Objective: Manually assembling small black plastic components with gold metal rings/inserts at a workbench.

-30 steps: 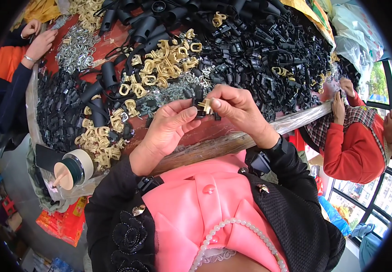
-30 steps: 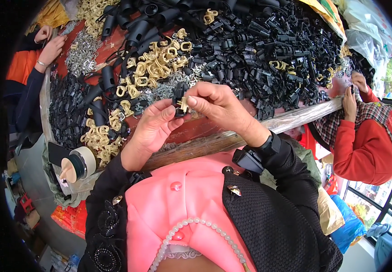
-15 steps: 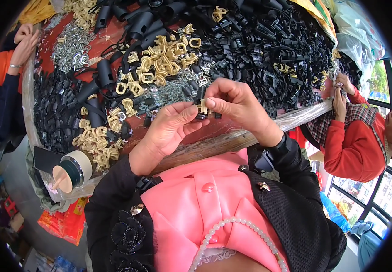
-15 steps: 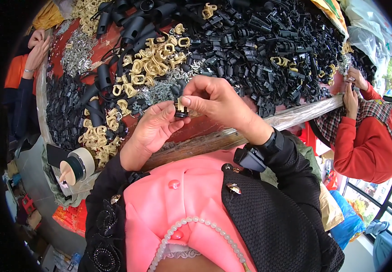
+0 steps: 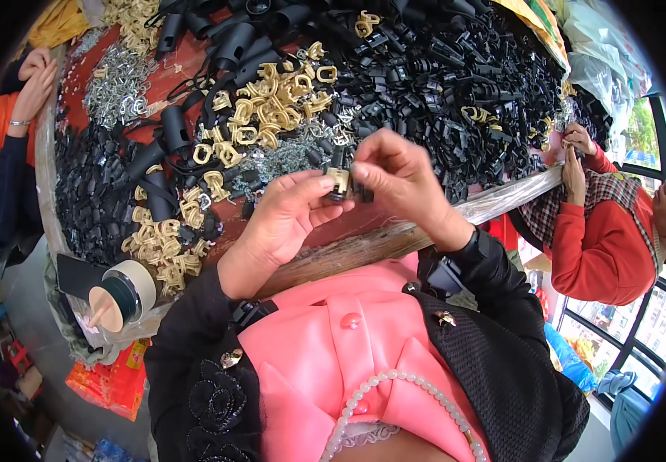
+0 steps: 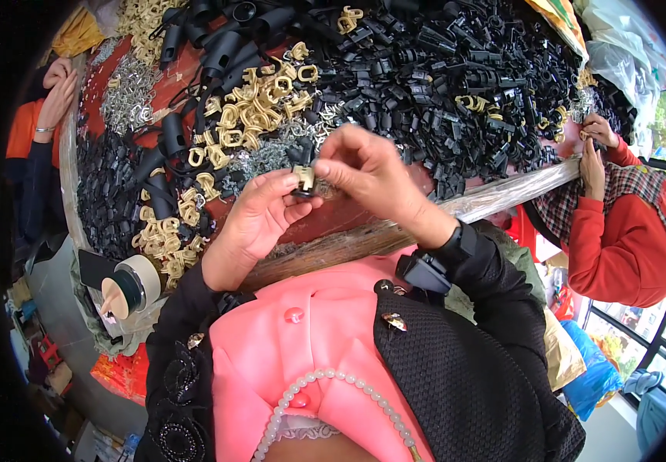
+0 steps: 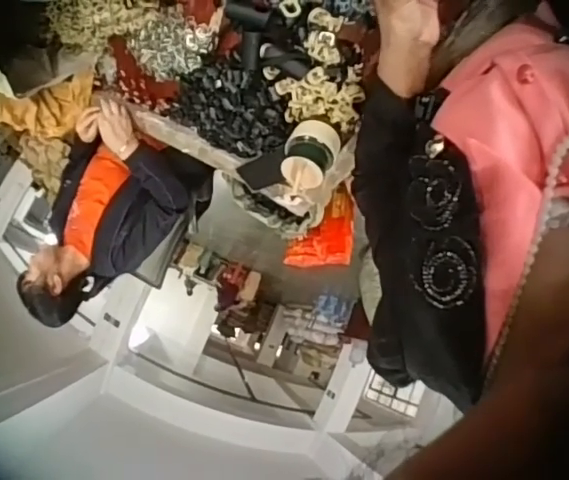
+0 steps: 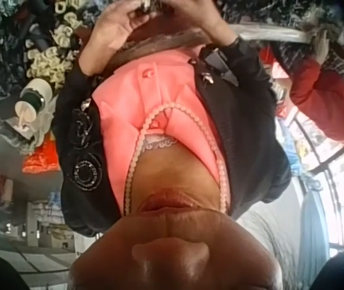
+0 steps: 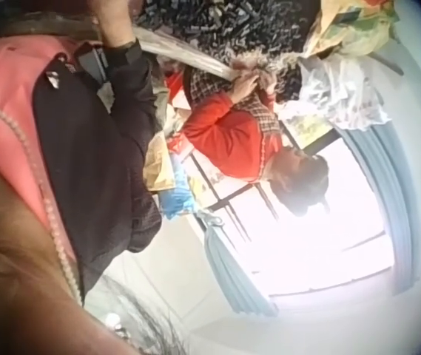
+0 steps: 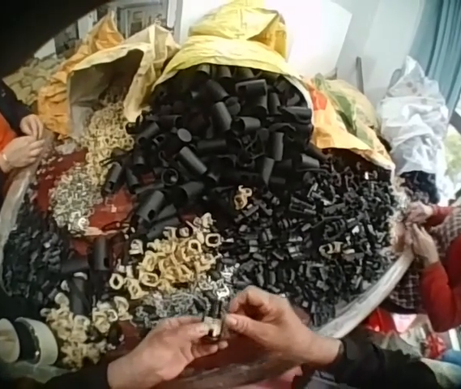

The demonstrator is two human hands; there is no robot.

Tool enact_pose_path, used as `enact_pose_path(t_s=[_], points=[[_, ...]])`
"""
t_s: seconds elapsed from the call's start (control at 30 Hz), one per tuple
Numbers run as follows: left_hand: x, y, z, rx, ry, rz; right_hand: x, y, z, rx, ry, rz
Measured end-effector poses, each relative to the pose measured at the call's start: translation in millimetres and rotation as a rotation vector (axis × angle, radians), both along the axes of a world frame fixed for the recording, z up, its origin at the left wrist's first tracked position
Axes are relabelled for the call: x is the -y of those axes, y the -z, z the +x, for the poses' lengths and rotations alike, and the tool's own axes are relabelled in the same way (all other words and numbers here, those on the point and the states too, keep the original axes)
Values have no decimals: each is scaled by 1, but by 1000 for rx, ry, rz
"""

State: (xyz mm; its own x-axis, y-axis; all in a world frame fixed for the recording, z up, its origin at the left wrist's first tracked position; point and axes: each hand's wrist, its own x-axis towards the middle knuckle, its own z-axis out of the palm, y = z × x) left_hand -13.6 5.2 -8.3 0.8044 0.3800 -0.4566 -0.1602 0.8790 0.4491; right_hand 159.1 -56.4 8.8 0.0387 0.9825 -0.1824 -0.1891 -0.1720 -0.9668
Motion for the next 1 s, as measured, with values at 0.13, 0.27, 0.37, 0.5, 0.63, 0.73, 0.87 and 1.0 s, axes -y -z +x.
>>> enact_pose_path(t_s=[0.13, 0.27, 0.37, 0.5, 0.63, 0.73, 0.87, 1.0], points=[[-3, 5, -8, 14, 23, 58, -26, 0, 37, 1167, 139, 465], [-4, 1, -3, 36, -6, 74, -43, 31, 65, 1737, 40, 578], [-4, -2, -1, 55, -76, 81, -38, 27, 66, 1645, 133, 665], [-1, -3, 0, 86, -72, 126, -15, 3, 52, 999, 168, 214], [0, -6, 7, 67, -89, 143, 2, -19, 11, 245, 189, 106], [6, -8, 11, 28, -107, 128, 12, -26, -3, 169, 111, 152], [8, -11, 12, 62, -102, 99, 17, -22, -6, 534, 128, 368], [10, -16, 15, 90, -24, 47, 23, -16, -5, 683, 190, 459]])
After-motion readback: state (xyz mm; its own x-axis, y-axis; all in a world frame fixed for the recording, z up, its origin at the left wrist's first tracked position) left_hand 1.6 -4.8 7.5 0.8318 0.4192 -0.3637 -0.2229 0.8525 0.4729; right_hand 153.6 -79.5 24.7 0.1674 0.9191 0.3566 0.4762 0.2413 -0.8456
